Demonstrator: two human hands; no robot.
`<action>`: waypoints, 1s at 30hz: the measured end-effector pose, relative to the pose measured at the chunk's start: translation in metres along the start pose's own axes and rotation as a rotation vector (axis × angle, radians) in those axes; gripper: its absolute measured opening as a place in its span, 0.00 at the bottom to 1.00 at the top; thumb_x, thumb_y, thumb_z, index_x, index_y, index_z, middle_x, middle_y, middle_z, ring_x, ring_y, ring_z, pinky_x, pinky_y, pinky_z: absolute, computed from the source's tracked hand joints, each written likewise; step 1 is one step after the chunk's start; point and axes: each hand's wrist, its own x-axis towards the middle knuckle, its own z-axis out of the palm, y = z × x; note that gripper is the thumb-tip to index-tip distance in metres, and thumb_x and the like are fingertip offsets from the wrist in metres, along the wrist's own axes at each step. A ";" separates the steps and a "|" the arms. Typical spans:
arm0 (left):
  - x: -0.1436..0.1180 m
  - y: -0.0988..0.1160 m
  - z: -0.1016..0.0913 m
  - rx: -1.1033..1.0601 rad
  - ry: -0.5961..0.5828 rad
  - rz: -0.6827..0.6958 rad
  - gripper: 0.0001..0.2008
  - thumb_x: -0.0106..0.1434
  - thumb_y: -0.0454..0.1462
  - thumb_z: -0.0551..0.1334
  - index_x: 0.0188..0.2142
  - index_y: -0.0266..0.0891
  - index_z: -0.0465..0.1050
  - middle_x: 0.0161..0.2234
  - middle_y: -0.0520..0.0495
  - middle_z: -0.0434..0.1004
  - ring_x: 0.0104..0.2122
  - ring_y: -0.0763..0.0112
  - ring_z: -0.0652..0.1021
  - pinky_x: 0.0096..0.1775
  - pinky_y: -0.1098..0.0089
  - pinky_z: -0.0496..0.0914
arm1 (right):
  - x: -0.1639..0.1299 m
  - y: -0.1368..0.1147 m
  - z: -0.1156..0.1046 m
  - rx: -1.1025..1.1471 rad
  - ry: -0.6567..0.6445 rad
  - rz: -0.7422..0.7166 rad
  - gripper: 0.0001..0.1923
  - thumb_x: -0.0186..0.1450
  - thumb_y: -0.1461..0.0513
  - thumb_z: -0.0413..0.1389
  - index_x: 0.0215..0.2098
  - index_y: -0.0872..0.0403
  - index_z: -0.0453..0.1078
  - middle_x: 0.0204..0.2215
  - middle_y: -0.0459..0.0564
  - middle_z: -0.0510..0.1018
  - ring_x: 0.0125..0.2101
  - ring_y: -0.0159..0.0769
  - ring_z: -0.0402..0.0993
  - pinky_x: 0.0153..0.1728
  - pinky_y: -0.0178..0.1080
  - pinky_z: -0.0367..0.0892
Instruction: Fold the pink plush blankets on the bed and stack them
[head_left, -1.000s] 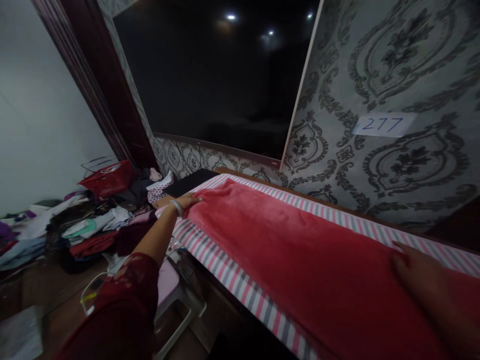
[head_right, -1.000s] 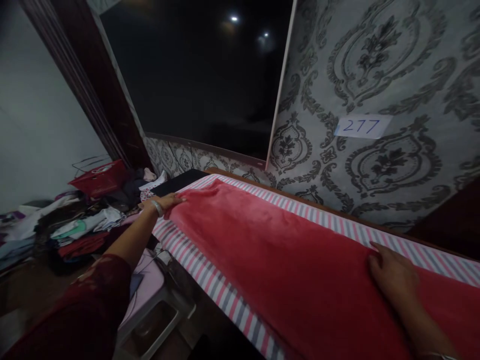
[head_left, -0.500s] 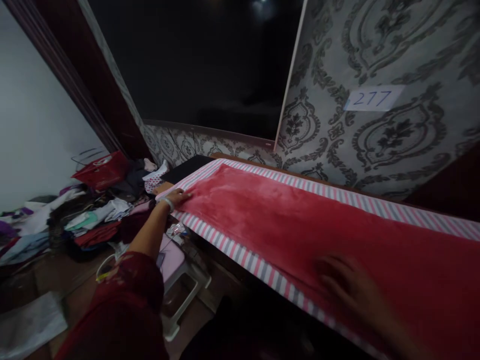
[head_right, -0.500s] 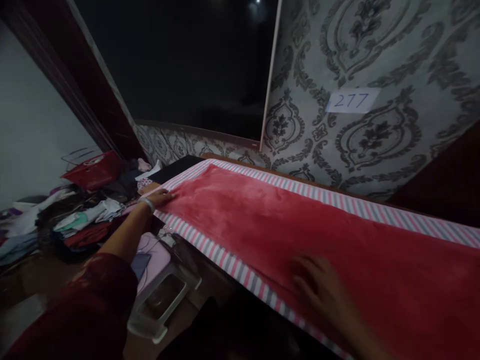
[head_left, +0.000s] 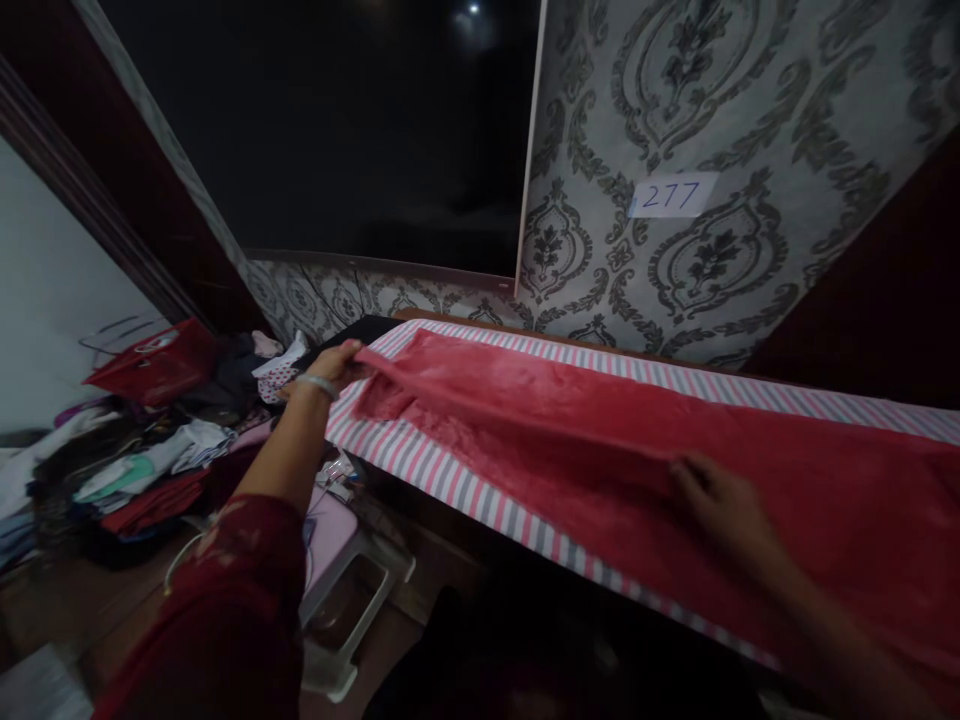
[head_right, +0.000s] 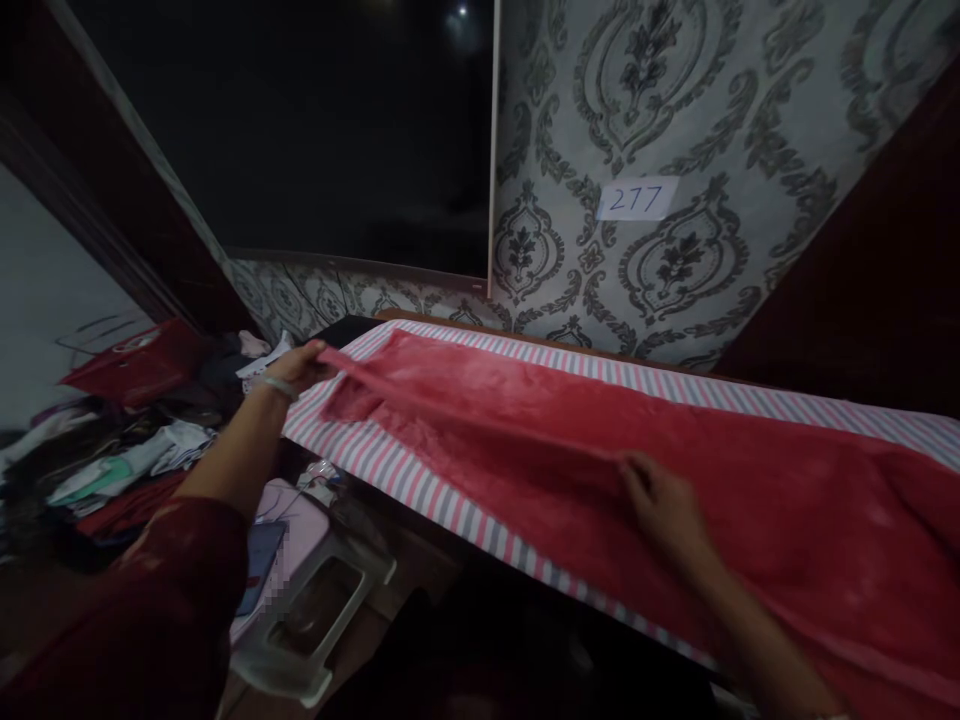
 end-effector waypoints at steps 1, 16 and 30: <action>0.009 0.011 0.014 -0.027 -0.024 0.077 0.22 0.61 0.50 0.65 0.48 0.39 0.72 0.34 0.46 0.79 0.34 0.67 0.79 0.39 0.65 0.76 | 0.012 0.000 -0.009 0.000 0.083 0.074 0.20 0.65 0.51 0.47 0.42 0.54 0.75 0.37 0.57 0.82 0.37 0.49 0.79 0.39 0.47 0.74; 0.008 -0.076 0.003 0.977 0.254 -0.052 0.15 0.57 0.47 0.65 0.27 0.36 0.76 0.34 0.32 0.81 0.43 0.47 0.81 0.40 0.62 0.71 | -0.098 -0.022 0.056 -0.152 -0.141 -0.473 0.19 0.70 0.58 0.50 0.58 0.46 0.71 0.49 0.54 0.78 0.47 0.45 0.76 0.45 0.47 0.75; -0.004 -0.057 -0.057 1.197 0.226 0.061 0.09 0.56 0.41 0.61 0.25 0.39 0.75 0.32 0.42 0.79 0.42 0.55 0.79 0.42 0.66 0.69 | -0.086 -0.002 0.027 -0.001 -0.091 -0.409 0.15 0.68 0.57 0.49 0.40 0.47 0.79 0.37 0.52 0.81 0.38 0.42 0.79 0.41 0.42 0.76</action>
